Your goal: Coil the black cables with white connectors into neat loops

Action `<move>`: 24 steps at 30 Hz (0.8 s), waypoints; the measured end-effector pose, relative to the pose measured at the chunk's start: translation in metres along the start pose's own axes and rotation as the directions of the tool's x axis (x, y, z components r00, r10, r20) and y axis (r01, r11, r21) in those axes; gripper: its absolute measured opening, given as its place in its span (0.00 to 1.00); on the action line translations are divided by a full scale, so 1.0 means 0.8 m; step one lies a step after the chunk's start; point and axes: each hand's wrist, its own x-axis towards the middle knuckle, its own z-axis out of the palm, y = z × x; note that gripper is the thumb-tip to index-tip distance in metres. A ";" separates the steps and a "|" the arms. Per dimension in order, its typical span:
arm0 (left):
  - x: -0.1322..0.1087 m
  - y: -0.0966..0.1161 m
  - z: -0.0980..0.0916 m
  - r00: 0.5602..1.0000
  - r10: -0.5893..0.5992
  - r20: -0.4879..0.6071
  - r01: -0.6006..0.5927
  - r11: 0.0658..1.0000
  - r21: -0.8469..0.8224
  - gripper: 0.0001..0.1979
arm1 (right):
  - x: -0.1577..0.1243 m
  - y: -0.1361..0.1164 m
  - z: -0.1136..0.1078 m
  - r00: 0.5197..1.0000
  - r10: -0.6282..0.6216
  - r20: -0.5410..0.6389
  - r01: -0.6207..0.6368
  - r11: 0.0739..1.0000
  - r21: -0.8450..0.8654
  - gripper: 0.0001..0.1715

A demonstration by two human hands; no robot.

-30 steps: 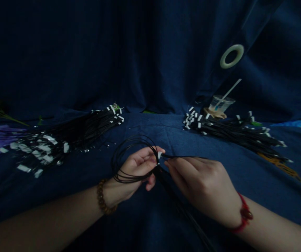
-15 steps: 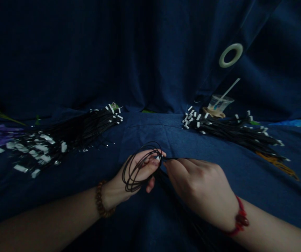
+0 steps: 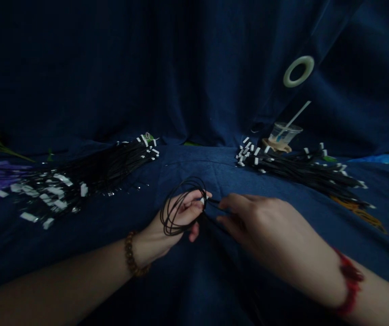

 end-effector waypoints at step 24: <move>0.000 0.002 0.004 0.996 0.066 -0.061 -0.067 0.998 -0.020 0.14 | 0.008 -0.006 0.028 0.961 0.090 0.262 -0.241 0.740 0.629 0.12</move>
